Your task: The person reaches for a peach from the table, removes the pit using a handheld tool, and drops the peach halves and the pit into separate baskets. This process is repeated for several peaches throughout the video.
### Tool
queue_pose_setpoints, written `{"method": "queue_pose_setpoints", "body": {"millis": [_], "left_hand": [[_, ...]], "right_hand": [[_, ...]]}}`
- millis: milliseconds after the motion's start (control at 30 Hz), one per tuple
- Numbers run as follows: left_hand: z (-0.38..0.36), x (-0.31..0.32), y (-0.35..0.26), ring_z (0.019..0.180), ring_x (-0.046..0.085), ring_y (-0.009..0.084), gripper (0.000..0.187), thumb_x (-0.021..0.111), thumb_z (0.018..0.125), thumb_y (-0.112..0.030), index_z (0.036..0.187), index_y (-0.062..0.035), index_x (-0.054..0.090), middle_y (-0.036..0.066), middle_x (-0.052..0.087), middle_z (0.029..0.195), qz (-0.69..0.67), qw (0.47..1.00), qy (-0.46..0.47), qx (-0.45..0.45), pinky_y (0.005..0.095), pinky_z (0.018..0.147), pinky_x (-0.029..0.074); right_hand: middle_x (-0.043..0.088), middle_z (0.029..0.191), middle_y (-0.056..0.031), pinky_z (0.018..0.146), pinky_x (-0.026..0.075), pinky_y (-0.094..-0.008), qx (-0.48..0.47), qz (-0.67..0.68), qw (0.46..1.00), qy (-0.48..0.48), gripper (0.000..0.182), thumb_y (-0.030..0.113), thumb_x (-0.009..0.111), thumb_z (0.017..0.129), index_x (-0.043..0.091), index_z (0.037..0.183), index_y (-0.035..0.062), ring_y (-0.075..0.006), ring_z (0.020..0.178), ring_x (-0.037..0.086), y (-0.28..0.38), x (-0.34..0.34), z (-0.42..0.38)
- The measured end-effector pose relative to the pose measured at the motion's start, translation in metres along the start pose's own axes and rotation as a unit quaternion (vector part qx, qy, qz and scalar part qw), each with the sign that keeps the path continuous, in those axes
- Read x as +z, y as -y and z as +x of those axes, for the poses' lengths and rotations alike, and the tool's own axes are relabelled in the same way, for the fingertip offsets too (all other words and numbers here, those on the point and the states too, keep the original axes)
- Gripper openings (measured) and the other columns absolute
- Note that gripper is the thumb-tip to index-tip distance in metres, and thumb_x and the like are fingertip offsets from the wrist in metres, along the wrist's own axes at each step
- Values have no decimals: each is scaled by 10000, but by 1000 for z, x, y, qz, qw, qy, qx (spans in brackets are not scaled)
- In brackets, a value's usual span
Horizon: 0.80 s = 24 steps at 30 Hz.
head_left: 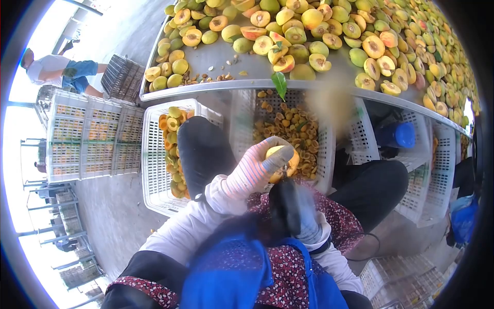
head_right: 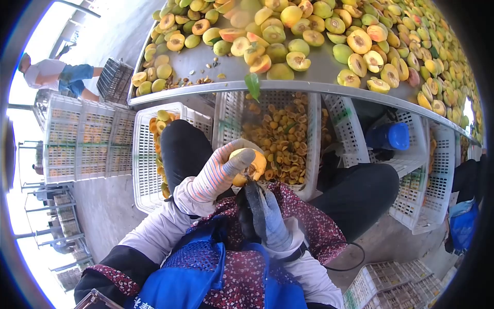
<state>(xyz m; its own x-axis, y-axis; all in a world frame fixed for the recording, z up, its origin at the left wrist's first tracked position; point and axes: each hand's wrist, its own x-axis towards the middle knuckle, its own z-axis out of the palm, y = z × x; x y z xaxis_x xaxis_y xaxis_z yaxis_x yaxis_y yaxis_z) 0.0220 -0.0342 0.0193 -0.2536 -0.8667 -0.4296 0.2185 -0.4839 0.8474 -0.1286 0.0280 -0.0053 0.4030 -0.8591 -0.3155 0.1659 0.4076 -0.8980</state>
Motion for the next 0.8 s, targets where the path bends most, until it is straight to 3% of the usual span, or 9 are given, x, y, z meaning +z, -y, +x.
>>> {"method": "queue_pose_setpoints", "body": {"millis": [100,200,300,400,500,567,700,767,800], "left_hand": [[-1,0,1,854,544,62,398,640,894,-373,1078,-23,591,25,614,926,111,993,-17,43,223,760,447],[-1,0,-4,851,549,71,386,638,895,-351,1088,-21,586,39,614,914,174,982,19,78,232,747,451],[10,2,13,647,492,47,336,636,902,-330,1077,-49,579,4,591,827,113,978,70,159,201,592,426],[9,9,25,663,479,49,389,612,902,-406,1079,-61,587,9,599,847,-91,992,78,38,191,634,414],[1,17,28,718,500,58,445,574,899,-485,1072,-76,602,6,607,859,-178,984,4,-16,199,702,420],[-4,19,28,756,542,87,472,566,893,-505,1078,-72,596,24,619,872,-217,975,-31,-43,220,714,444],[-13,12,18,784,602,139,503,560,884,-519,1083,-58,581,54,638,881,-244,960,-133,-34,248,699,487],[-18,-10,26,738,613,146,486,580,876,-502,1060,-52,581,45,630,855,-244,956,-164,12,259,648,503],[-22,-12,14,719,625,162,489,570,880,-506,1051,-48,586,54,629,857,-214,934,-284,32,268,646,518]], "right_hand": [[445,601,24,345,292,-210,149,283,941,110,379,470,427,970,548,930,113,-63,397,361,4,-6,3],[382,576,25,341,279,-209,288,539,759,222,442,532,384,966,528,908,119,-66,387,320,9,-13,3],[414,567,23,330,284,-210,257,674,613,323,540,580,324,959,543,1009,88,-46,362,322,3,-7,4],[386,577,26,340,295,-206,237,700,589,326,469,541,339,973,512,982,105,-61,390,337,6,-3,3],[394,582,25,343,308,-207,233,662,638,318,473,542,341,972,514,984,102,-61,393,349,-2,-7,7],[393,584,25,346,318,-207,236,667,620,340,477,544,344,971,516,985,100,-61,395,356,-7,-5,12],[394,597,24,342,318,-214,172,657,629,378,476,534,350,974,519,972,88,-64,407,378,-5,-1,17],[391,604,21,335,305,-216,197,680,629,321,469,514,350,981,523,967,79,-65,412,372,-8,-7,18],[390,607,20,331,299,-218,206,691,629,291,465,504,350,985,525,964,74,-66,414,369,-10,-11,19]]}}
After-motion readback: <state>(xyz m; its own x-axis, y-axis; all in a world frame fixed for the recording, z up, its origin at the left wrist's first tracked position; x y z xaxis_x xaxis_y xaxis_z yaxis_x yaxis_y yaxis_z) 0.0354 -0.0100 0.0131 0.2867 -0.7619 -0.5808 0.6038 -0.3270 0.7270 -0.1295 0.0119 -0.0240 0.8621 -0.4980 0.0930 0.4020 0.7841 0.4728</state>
